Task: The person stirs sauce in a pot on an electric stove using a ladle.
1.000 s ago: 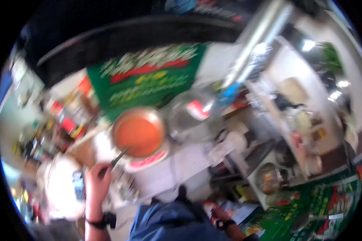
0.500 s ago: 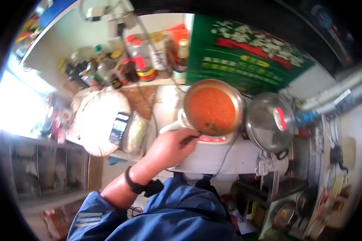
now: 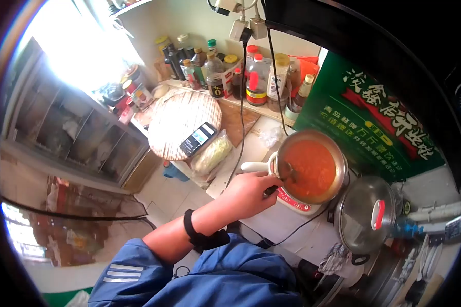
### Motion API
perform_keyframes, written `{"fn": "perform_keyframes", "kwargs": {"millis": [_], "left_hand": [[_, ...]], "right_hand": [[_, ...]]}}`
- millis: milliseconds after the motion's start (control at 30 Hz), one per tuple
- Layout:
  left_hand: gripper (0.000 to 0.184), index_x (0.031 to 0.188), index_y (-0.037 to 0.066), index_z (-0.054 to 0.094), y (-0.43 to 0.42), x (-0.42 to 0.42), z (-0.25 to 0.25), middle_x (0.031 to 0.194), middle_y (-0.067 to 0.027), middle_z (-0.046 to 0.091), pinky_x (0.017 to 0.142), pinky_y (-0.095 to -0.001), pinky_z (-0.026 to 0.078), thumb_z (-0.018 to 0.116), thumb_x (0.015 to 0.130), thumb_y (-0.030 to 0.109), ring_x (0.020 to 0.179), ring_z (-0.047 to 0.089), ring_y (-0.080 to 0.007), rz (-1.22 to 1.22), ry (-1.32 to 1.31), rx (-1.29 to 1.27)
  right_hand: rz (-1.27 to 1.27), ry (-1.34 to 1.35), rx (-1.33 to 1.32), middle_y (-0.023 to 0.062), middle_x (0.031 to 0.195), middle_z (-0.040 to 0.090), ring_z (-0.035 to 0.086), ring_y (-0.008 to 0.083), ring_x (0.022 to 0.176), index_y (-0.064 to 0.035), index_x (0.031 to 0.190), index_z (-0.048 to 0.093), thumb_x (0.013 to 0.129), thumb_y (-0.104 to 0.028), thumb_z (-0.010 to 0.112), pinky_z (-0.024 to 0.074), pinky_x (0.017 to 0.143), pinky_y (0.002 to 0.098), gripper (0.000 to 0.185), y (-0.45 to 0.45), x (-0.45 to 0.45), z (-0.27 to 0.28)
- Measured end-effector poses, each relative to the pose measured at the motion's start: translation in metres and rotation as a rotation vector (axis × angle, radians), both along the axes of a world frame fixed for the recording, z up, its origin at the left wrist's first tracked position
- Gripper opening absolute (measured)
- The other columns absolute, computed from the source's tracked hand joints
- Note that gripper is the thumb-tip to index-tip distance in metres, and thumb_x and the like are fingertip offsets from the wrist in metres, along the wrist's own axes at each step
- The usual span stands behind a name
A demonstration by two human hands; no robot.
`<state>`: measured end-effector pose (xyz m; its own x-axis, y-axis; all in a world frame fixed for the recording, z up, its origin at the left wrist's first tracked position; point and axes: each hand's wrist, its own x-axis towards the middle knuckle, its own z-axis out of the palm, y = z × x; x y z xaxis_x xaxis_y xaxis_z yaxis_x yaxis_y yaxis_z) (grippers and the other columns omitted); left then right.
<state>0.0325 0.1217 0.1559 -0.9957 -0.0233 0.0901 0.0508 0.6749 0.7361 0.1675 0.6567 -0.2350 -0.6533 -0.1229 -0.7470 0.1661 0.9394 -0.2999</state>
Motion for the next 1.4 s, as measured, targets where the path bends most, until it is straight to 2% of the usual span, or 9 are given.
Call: {"fn": "perform_keyframes", "kwargs": {"millis": [167, 267, 367, 500, 767, 1000, 1200, 1367, 1400], "left_hand": [[0.024, 0.116, 0.009, 0.075, 0.026, -0.022, -0.045, 0.097, -0.0139, 0.074, 0.077, -0.0462, 0.059, 0.072, 0.094, 0.019, 0.087, 0.073, -0.0367, 0.135, 0.104, 0.1], [0.026, 0.119, 0.007, 0.074, 0.039, -0.018, -0.034, 0.096, -0.0151, 0.075, 0.077, -0.0424, 0.059, 0.072, 0.095, 0.017, 0.084, 0.074, -0.0339, 0.191, 0.15, 0.112], [0.027, 0.124, 0.004, 0.073, 0.042, -0.015, -0.026, 0.096, -0.0126, 0.075, 0.074, -0.0322, 0.057, 0.072, 0.099, 0.013, 0.079, 0.071, -0.0183, 0.286, 0.128, 0.18], [0.029, 0.127, -0.001, 0.069, 0.04, -0.032, -0.057, 0.09, -0.0062, 0.073, 0.072, -0.0298, 0.057, 0.068, 0.106, 0.019, 0.079, 0.068, -0.011, 0.432, 0.116, 0.409], [0.04, 0.102, 0.001, 0.07, 0.019, -0.05, -0.106, 0.075, -0.008, 0.072, 0.054, -0.0289, 0.053, 0.057, 0.112, 0.038, 0.058, 0.067, -0.0152, 0.689, -0.147, 0.754], [0.045, 0.122, -0.002, 0.07, 0.029, -0.066, -0.126, 0.088, -0.0136, 0.077, 0.066, -0.0287, 0.061, 0.062, 0.109, 0.04, 0.072, 0.075, -0.0184, 0.604, -0.34, 1.097], [0.038, 0.129, -0.001, 0.07, 0.046, -0.025, -0.093, 0.097, -0.0089, 0.077, 0.078, -0.0302, 0.059, 0.069, 0.105, 0.03, 0.084, 0.073, -0.0122, 0.321, -0.214, 0.665], [0.032, 0.123, 0.011, 0.075, 0.051, 0.032, -0.041, 0.102, -0.0154, 0.07, 0.084, -0.0447, 0.058, 0.077, 0.092, 0.016, 0.094, 0.071, -0.0369, 0.117, -0.001, 0.065], [0.033, 0.125, 0.011, 0.074, 0.053, 0.044, -0.036, 0.103, -0.0148, 0.07, 0.084, -0.0441, 0.058, 0.077, 0.092, 0.015, 0.094, 0.071, -0.036, 0.126, -0.03, 0.004]], "right_hand": [[0.072, 0.008, -0.022, 0.0207, 0.1, 0.074, 0.072, 0.0413, 0.089, -0.0105, 0.133, 0.064, 0.098, -0.023, 0.06, 0.0577, 0.08, 0.0549, 0.037, 0.02, -0.045, 0.003], [0.104, 0.009, -0.033, 0.0208, 0.101, 0.074, 0.072, 0.0414, 0.089, -0.0107, 0.133, 0.063, 0.098, -0.023, 0.06, 0.0577, 0.08, 0.0549, 0.038, 0.032, -0.054, -0.003], [0.137, 0.009, -0.042, 0.0209, 0.101, 0.074, 0.072, 0.0415, 0.089, -0.0109, 0.133, 0.063, 0.098, -0.023, 0.06, 0.0577, 0.08, 0.0549, 0.038, 0.039, -0.058, -0.003], [0.172, 0.01, -0.044, 0.021, 0.101, 0.074, 0.072, 0.0416, 0.089, -0.0111, 0.134, 0.063, 0.098, -0.024, 0.06, 0.0577, 0.08, 0.055, 0.039, 0.044, -0.061, -0.002], [0.213, 0.009, -0.039, 0.0213, 0.102, 0.074, 0.072, 0.0418, 0.09, -0.0116, 0.135, 0.062, 0.097, -0.024, 0.06, 0.0578, 0.08, 0.055, 0.04, 0.054, -0.058, -0.001], [0.23, 0.018, -0.03, 0.0215, 0.102, 0.074, 0.072, 0.042, 0.09, -0.0121, 0.136, 0.062, 0.097, -0.024, 0.061, 0.0578, 0.081, 0.055, 0.041, 0.059, -0.048, 0.001], [0.251, 0.027, -0.018, 0.0217, 0.103, 0.074, 0.072, 0.0422, 0.091, -0.0124, 0.137, 0.061, 0.097, -0.024, 0.061, 0.0578, 0.081, 0.055, 0.041, 0.063, -0.036, 0.004], [0.284, 0.042, -0.025, 0.0219, 0.103, 0.074, 0.072, 0.0423, 0.091, -0.0127, 0.138, 0.061, 0.097, -0.024, 0.061, 0.0578, 0.081, 0.055, 0.042, 0.068, -0.024, 0.003], [0.29, 0.048, -0.027, 0.0219, 0.103, 0.074, 0.073, 0.0423, 0.091, -0.0128, 0.138, 0.061, 0.097, -0.024, 0.061, 0.0578, 0.081, 0.055, 0.042, 0.072, -0.019, 0.003]]}}
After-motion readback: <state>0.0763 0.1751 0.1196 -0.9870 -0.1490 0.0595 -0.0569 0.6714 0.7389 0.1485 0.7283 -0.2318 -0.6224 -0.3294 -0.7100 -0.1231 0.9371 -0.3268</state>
